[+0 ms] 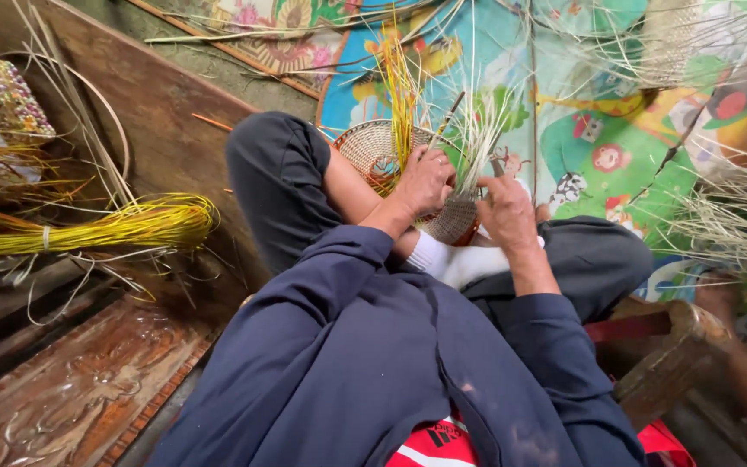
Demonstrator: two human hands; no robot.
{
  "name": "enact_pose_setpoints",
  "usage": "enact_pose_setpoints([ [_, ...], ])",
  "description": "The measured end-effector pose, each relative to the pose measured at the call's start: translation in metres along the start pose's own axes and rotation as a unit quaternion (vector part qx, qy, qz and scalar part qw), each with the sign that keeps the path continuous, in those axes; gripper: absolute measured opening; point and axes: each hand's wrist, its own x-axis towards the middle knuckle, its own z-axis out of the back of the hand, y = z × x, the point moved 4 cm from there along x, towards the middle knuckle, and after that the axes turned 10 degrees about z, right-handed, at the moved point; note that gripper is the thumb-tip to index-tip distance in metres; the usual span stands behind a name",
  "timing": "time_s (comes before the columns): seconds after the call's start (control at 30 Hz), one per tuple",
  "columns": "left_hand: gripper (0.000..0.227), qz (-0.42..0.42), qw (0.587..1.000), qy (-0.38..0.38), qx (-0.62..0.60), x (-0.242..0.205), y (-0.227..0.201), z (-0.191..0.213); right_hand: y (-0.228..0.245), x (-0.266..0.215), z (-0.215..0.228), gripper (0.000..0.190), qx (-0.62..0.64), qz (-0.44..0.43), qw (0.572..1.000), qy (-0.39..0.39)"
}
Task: Weaving thin bamboo strips to create a traditional hat structure.
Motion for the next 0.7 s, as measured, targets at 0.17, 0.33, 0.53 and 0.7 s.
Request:
enact_pose_setpoints([
  [0.17,0.014,0.02,1.0,-0.012,0.008,0.002,-0.002,0.001,0.016,0.0,-0.011,0.022,-0.103,0.034,0.994,0.021],
  [0.33,0.012,0.018,1.0,-0.021,0.003,0.004,0.0,0.001,0.027,0.007,-0.014,0.022,-0.076,0.036,0.996,0.026],
  [0.53,0.02,-0.027,0.995,0.029,-0.088,0.008,0.029,-0.035,0.029,0.008,-0.018,0.007,-0.035,0.005,0.999,0.008],
  [0.7,0.013,-0.055,0.997,0.001,-0.05,0.007,0.025,-0.036,0.031,0.005,-0.015,0.006,-0.041,-0.007,0.999,-0.008],
])
